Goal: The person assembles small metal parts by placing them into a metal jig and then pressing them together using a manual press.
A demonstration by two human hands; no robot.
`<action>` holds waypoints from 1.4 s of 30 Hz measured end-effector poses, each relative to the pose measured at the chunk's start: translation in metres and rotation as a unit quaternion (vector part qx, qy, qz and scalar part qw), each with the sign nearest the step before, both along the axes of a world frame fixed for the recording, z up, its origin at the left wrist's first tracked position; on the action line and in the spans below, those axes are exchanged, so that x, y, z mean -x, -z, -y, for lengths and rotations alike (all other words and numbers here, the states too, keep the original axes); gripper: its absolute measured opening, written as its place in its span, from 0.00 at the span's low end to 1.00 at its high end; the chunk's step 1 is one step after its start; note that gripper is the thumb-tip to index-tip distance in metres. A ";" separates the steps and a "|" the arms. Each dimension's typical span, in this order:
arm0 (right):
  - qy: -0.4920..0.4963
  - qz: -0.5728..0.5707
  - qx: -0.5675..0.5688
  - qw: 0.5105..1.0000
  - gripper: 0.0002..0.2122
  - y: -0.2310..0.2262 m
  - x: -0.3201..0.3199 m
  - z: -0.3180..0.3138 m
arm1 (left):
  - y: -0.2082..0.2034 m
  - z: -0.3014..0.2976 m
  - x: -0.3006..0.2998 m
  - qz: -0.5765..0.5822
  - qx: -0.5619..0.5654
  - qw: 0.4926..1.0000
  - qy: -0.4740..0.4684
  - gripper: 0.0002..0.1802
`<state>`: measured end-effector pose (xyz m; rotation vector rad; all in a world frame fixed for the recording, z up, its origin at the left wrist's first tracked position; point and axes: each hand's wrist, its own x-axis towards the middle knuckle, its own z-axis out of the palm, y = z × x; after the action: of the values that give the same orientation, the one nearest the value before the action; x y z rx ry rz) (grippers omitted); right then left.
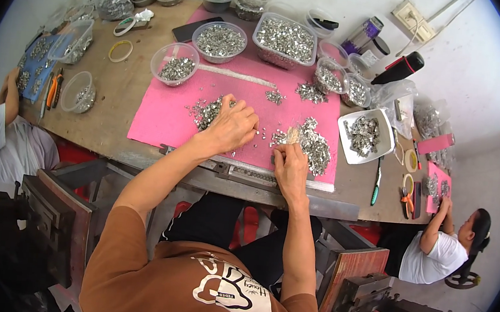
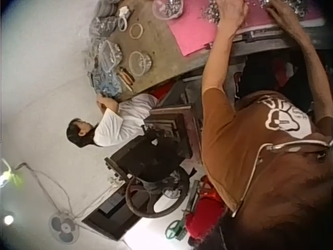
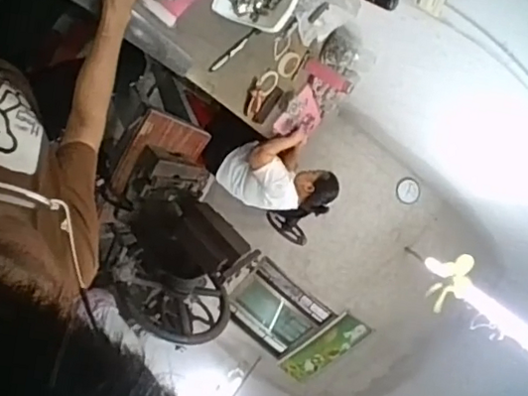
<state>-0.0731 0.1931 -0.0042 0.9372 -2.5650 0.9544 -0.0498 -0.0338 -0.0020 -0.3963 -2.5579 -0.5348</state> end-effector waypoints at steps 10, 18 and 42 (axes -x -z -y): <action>0.003 0.010 0.013 1.000 0.04 0.001 0.000 0.000 | -0.011 0.007 0.012 0.015 0.086 0.993 0.077 0.06; 0.006 0.003 0.012 1.000 0.04 0.001 -0.003 0.001 | -0.004 0.010 0.010 0.019 0.081 0.992 0.100 0.05; -0.058 -0.053 0.048 0.996 0.08 -0.006 -0.060 -0.017 | 0.000 -0.052 -0.085 -0.025 -0.095 0.994 0.055 0.08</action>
<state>-0.0129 0.2102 0.0018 1.0875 -2.3779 1.0204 0.0356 0.0181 -0.0022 -0.4785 -2.4205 -0.7916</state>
